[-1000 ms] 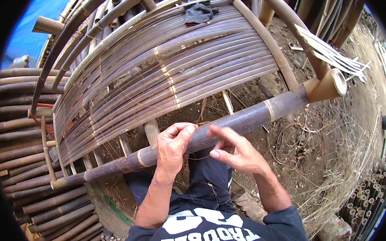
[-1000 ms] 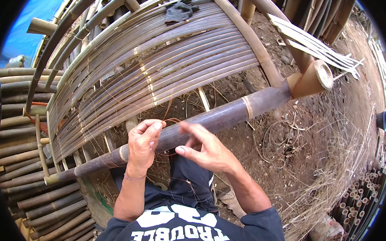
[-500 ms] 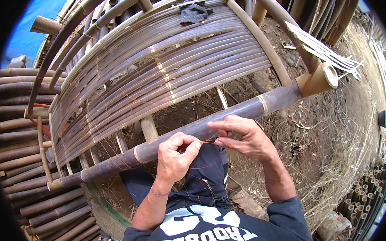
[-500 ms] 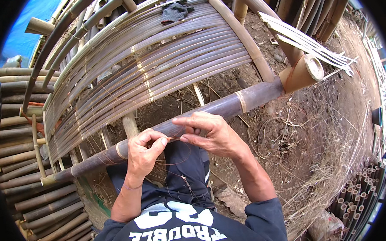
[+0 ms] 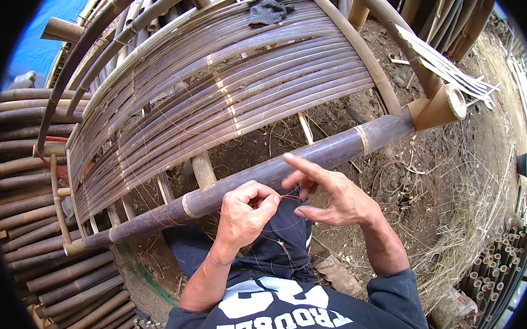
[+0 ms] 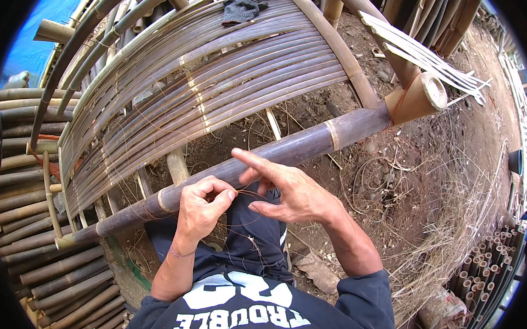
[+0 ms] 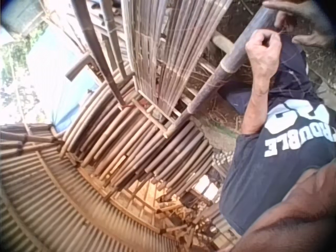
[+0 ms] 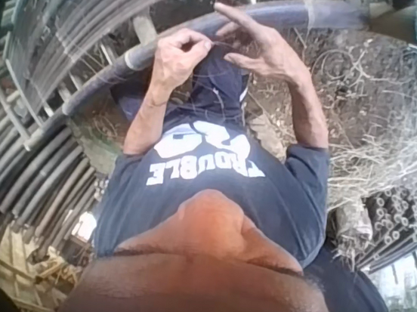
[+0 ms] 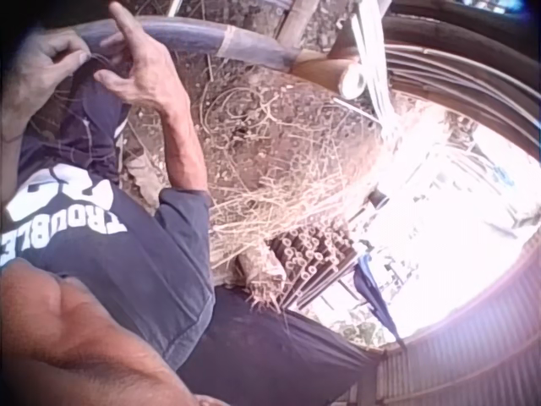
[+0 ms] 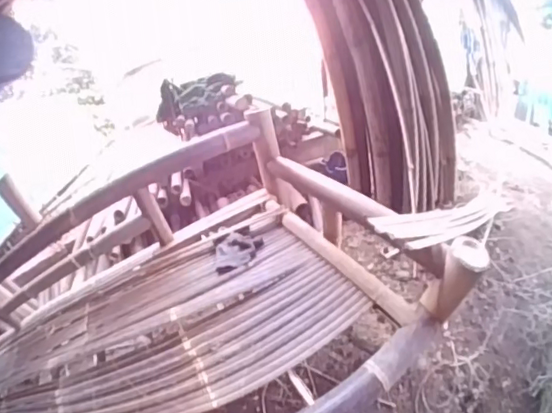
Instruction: The person sits on the ground and weaves thin bamboo strips through a large circular bamboo frame. They pull the strips through the vertical supports and tie knots to secure the weave, working on the structure by hand.
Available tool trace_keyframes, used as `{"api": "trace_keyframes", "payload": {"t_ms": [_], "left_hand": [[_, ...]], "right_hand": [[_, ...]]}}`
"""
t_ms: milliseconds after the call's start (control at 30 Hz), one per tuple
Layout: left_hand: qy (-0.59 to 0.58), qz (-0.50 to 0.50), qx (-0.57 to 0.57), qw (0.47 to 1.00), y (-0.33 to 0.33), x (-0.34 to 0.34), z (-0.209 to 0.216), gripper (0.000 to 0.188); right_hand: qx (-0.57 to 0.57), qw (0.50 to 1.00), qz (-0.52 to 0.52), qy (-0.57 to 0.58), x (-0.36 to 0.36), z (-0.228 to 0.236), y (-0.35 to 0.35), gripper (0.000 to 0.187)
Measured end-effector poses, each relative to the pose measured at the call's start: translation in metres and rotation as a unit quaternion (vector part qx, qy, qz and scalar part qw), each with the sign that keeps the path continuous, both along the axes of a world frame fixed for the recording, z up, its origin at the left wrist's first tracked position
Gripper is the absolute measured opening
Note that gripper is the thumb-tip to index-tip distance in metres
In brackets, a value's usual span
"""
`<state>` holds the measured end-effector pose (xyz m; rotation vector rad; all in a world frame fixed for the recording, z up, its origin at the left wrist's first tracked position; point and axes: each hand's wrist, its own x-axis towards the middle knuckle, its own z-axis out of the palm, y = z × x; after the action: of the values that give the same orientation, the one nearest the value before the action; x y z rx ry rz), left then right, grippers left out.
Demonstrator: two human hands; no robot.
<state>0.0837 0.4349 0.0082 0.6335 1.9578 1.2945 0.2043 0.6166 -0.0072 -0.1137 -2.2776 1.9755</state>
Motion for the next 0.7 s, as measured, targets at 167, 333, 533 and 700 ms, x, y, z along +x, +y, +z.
{"api": "trace_keyframes", "payload": {"t_ms": [167, 333, 533, 700], "left_hand": [[-0.004, -0.008, -0.019, 1.0, 0.001, 0.001, 0.004, 0.008], [-0.011, -0.05, -0.056, 0.997, -0.001, 0.0, 0.002, 0.01], [0.064, -0.113, 0.009, 0.992, 0.005, -0.006, 0.0, 0.04], [-0.19, -0.069, 0.065, 0.977, 0.004, 0.01, -0.009, 0.036]], "right_hand": [[0.161, 0.984, 0.018, 0.078, 0.001, -0.016, 0.005, 0.037], [0.216, 0.972, -0.012, 0.094, 0.002, -0.013, 0.003, 0.016], [0.22, 0.973, -0.022, 0.061, 0.005, -0.008, -0.005, 0.01], [0.124, 0.991, -0.059, 0.005, 0.004, -0.013, -0.008, 0.009]]}}
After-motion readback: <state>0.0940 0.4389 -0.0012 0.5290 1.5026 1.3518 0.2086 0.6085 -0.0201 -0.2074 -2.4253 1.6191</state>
